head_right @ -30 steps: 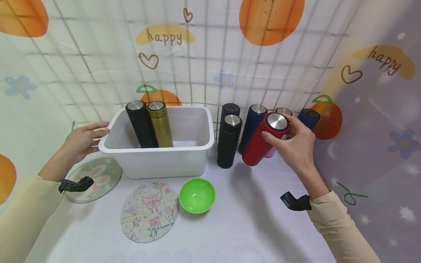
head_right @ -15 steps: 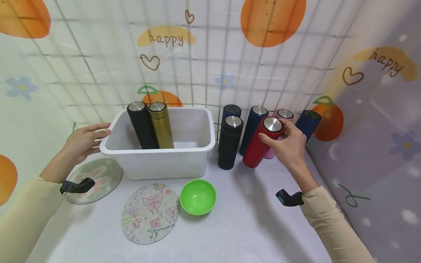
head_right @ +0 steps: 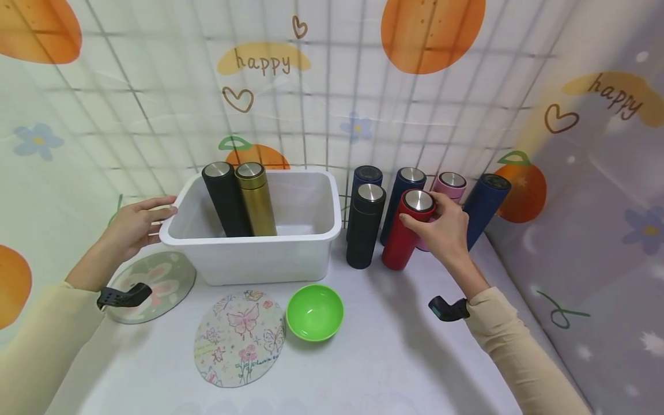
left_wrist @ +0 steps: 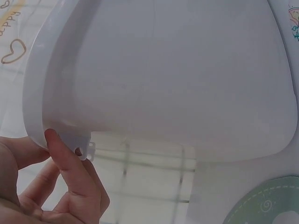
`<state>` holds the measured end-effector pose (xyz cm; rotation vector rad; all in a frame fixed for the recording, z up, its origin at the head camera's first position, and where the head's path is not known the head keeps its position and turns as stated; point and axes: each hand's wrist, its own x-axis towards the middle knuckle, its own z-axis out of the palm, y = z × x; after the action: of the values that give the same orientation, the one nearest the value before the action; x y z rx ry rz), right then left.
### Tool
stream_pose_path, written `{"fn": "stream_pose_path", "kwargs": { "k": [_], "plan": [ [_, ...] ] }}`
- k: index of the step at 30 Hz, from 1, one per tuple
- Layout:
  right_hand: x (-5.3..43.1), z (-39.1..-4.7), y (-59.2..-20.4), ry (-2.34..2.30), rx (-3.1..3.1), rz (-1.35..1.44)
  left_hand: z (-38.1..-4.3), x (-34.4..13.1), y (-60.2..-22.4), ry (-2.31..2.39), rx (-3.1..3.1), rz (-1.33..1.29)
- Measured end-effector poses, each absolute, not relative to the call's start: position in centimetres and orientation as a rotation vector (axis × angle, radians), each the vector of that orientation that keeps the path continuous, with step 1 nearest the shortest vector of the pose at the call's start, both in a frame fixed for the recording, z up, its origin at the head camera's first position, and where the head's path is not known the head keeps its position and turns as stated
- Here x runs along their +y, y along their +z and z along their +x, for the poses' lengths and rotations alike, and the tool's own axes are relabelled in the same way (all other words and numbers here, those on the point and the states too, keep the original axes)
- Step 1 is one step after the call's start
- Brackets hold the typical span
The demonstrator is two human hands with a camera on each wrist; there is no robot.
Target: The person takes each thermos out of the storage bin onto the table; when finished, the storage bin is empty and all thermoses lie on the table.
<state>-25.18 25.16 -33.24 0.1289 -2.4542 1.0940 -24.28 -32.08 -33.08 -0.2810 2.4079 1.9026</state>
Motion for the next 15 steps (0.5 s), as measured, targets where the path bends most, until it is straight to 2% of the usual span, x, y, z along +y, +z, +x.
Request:
{"fn": "stream_pose_path", "kwargs": {
  "k": [15],
  "plan": [
    [25.8,-27.1,-33.4,1.096,-2.575,0.090,-24.3,-32.1,-33.2,1.957,2.363,-0.258]
  ]
}}
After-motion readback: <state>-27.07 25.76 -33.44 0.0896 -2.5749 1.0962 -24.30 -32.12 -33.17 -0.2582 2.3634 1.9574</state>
